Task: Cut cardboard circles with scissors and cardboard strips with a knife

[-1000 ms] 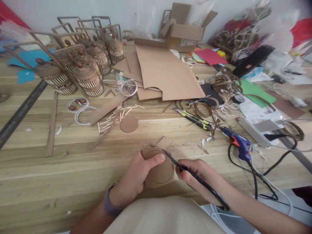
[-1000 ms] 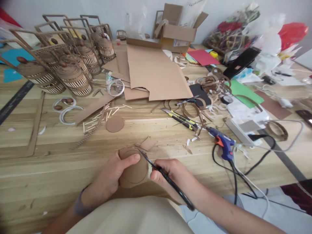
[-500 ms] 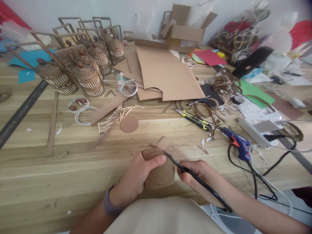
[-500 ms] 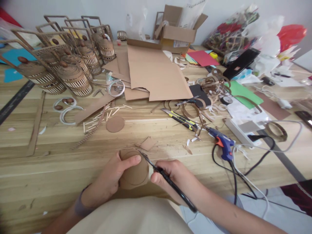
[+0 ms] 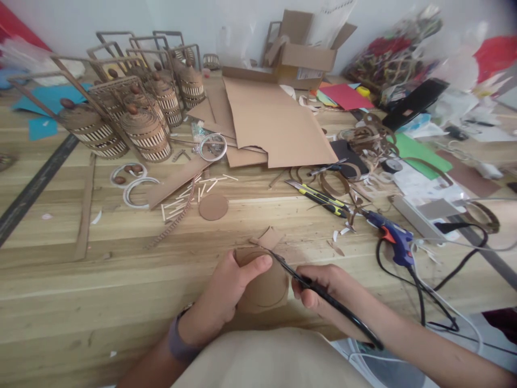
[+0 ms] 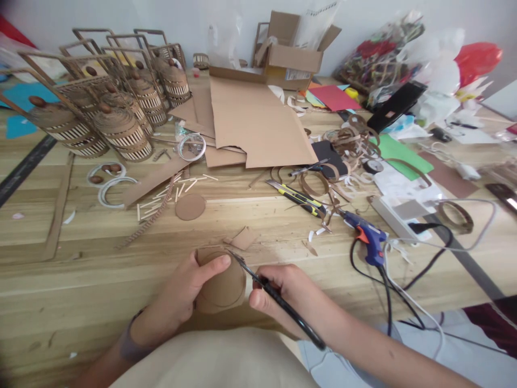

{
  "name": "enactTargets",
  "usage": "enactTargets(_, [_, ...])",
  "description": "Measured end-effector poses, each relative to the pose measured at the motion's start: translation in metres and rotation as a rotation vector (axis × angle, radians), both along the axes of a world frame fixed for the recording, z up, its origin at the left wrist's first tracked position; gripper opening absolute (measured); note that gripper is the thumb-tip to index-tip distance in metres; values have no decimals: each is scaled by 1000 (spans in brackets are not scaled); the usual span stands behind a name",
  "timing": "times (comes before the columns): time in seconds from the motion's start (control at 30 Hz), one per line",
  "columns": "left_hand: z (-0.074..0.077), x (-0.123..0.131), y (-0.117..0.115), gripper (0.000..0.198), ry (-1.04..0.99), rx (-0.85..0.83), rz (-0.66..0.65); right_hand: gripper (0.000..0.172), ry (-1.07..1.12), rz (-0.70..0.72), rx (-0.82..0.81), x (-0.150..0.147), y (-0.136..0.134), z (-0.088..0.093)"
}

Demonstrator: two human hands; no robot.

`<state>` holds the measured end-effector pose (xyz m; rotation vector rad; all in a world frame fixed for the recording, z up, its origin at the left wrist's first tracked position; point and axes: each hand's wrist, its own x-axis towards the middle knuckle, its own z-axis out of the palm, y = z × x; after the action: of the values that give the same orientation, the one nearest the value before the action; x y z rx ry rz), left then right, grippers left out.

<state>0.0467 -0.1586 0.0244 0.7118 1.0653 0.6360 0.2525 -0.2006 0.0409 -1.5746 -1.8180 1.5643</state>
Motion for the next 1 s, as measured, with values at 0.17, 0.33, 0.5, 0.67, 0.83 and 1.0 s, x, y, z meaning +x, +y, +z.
enactTargets(0.17, [-5,0,-1,31,7,-11,-9,75,-43,27,10,0,3,3])
enactTargets(0.33, [-5,0,-2,36,-4,-30,15,72,-38,46,-5,-2,6,7])
enactTargets(0.5, [-5,2,-1,32,-27,-28,-8,72,-33,82,14,1,7,9])
enactTargets(0.67, [-5,2,-1,37,5,-29,-2,72,4,60,4,3,5,3])
enactTargets(0.83, [-4,2,-1,36,-29,-13,5,74,38,42,3,3,3,2])
enactTargets(1.0, [-4,2,-1,31,-45,12,0,72,52,42,13,1,2,5])
